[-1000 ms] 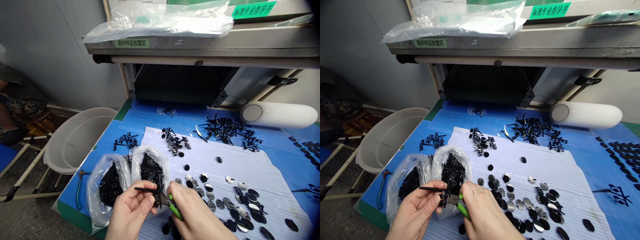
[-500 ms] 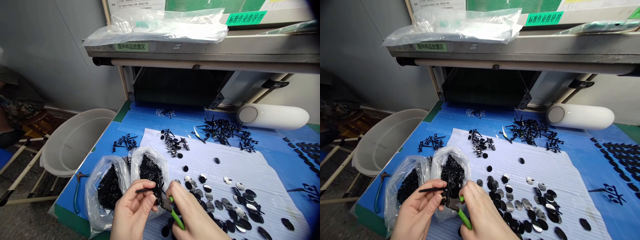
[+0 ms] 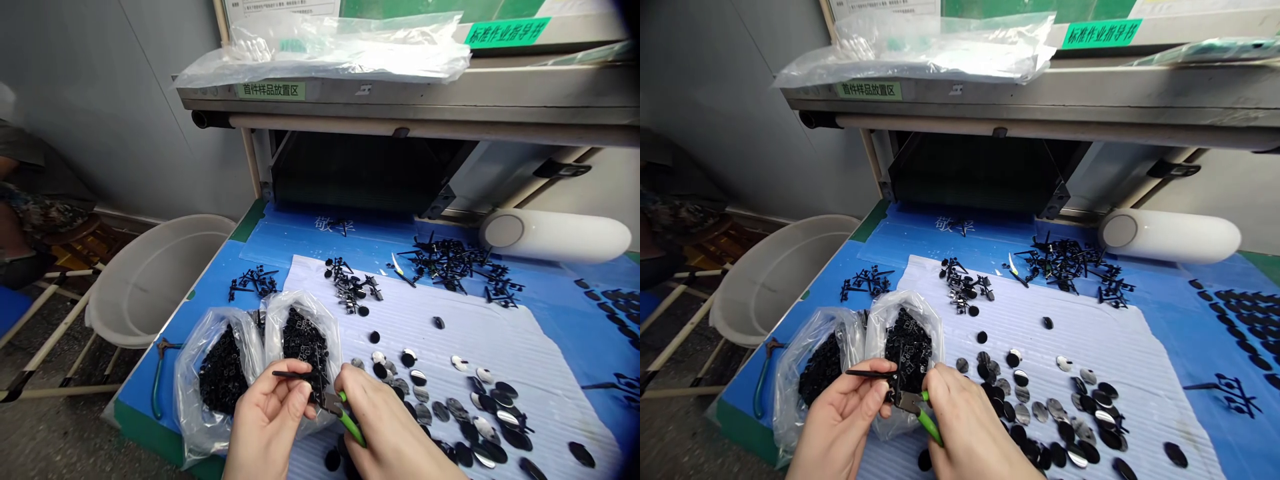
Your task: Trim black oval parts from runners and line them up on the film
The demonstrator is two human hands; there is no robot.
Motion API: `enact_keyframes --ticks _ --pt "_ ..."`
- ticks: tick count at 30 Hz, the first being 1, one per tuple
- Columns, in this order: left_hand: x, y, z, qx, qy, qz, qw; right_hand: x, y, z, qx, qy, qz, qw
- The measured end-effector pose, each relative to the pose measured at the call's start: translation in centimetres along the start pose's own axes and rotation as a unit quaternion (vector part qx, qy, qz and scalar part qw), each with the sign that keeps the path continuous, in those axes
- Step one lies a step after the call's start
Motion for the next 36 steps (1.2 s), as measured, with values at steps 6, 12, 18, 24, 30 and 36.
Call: enact_keyframes --ticks 6,12,18,24,30,36 --pt "-0.4 0.2 0.5 -0.025 -0.003 -0.021 0.999 -0.3 -0.6 -0.9 0.047 -0.021 0.008 0.999" --pt "-0.7 0.2 0.9 -0.043 -0.022 -0.029 0.998 0.2 0.1 -1.8 0.051 -0.032 0.028 0.998" --pt "-0.9 0.4 0.7 -0.056 -0.032 -0.031 0.997 0.4 0.7 -2.5 0.042 -0.065 0.034 0.996" --pt "-1.2 0.5 0.9 -0.065 -0.031 -0.027 0.997 0.0 0.6 -2.5 0.03 -0.07 0.029 0.997" --pt "-1.1 0.5 0.5 -0.057 -0.025 -0.052 0.997 0.0 0.9 -1.4 0.0 -0.052 0.013 0.999" --pt "-0.8 0.5 -0.3 -0.057 -0.043 -0.072 0.995 -0.2 0.5 -0.9 -0.003 -0.059 0.018 0.998"
Point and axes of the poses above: each hand's wrist, its own x-axis away from the middle knuckle, its own y-axis out of the back of the hand, z = x × y, the point moved 7 cm from there along -x, towards the middle knuckle, and after that the axes turned 15 degrees about -y, right-handed, at the moved point
